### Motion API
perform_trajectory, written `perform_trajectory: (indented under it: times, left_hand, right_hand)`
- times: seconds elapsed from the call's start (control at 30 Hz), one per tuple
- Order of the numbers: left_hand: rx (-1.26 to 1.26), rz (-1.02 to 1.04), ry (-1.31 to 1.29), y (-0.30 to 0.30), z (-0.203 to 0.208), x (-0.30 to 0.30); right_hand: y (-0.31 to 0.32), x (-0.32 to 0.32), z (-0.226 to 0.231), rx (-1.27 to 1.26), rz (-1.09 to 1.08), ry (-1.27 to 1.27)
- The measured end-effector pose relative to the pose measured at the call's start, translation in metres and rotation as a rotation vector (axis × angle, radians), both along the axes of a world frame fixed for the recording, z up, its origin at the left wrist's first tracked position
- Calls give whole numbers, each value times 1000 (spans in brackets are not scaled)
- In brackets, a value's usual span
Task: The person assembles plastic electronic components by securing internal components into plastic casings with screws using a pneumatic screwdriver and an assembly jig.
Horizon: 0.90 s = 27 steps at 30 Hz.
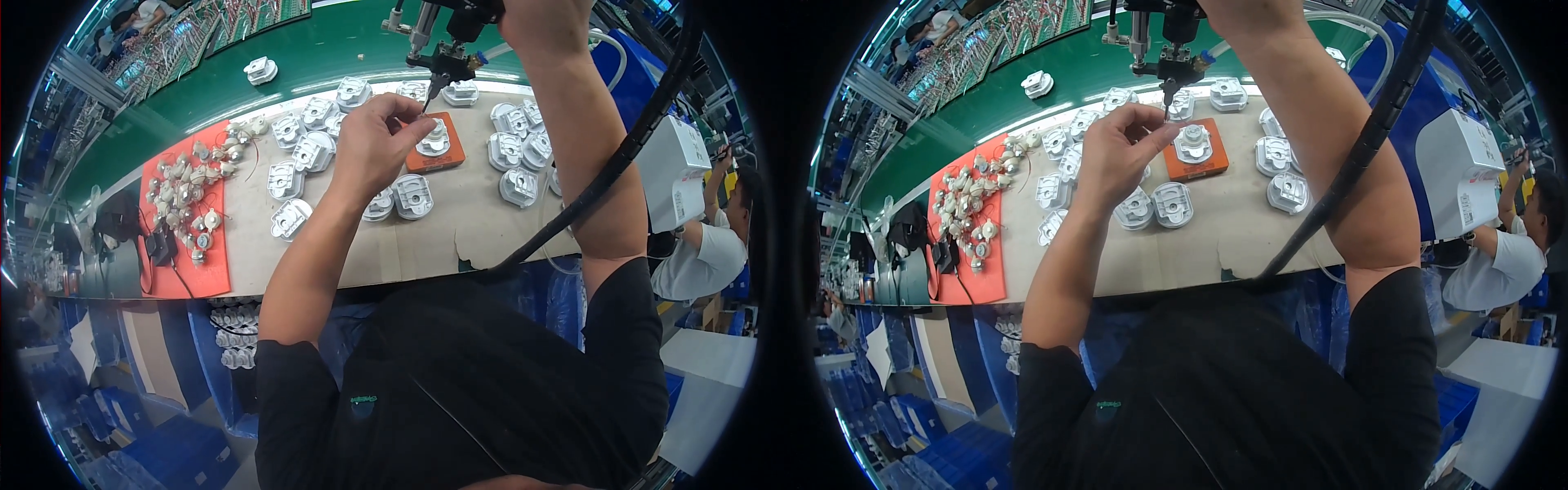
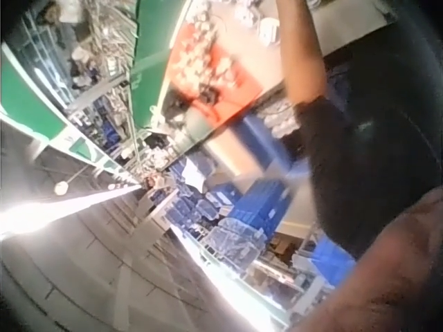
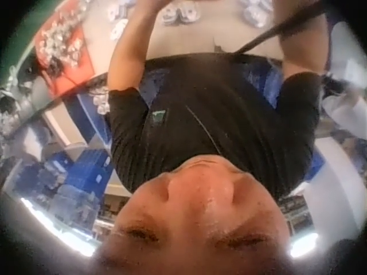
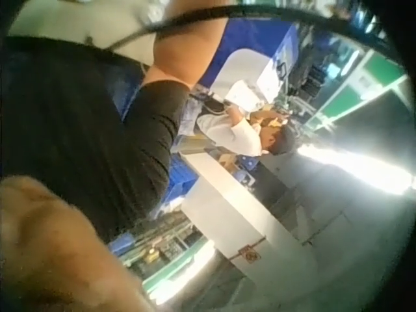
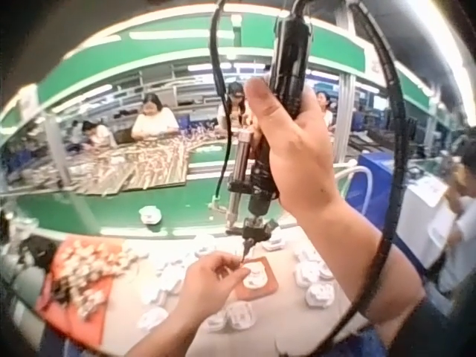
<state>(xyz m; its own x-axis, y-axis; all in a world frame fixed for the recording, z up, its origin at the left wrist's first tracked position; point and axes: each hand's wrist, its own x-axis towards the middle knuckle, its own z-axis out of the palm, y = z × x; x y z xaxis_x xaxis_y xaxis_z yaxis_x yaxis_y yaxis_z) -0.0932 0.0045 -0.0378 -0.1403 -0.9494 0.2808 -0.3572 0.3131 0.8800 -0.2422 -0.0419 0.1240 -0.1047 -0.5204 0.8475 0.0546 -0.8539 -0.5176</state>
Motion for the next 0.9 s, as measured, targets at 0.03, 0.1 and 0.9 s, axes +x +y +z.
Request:
perform_trajectory:
  times: [0.03,0.1,0.9]
  left_hand:
    - [-7,-5,4,-1,-1,0]
    - [-8,-14,11,-5,-4,0]
    - [-302,184,-493,-220,-2,53]
  right_hand:
    - [0,0,-1,12,-8,2]
    - [-4,-1,-3,8,-19,8]
    - [-64,-86,-27,86,-365,252]
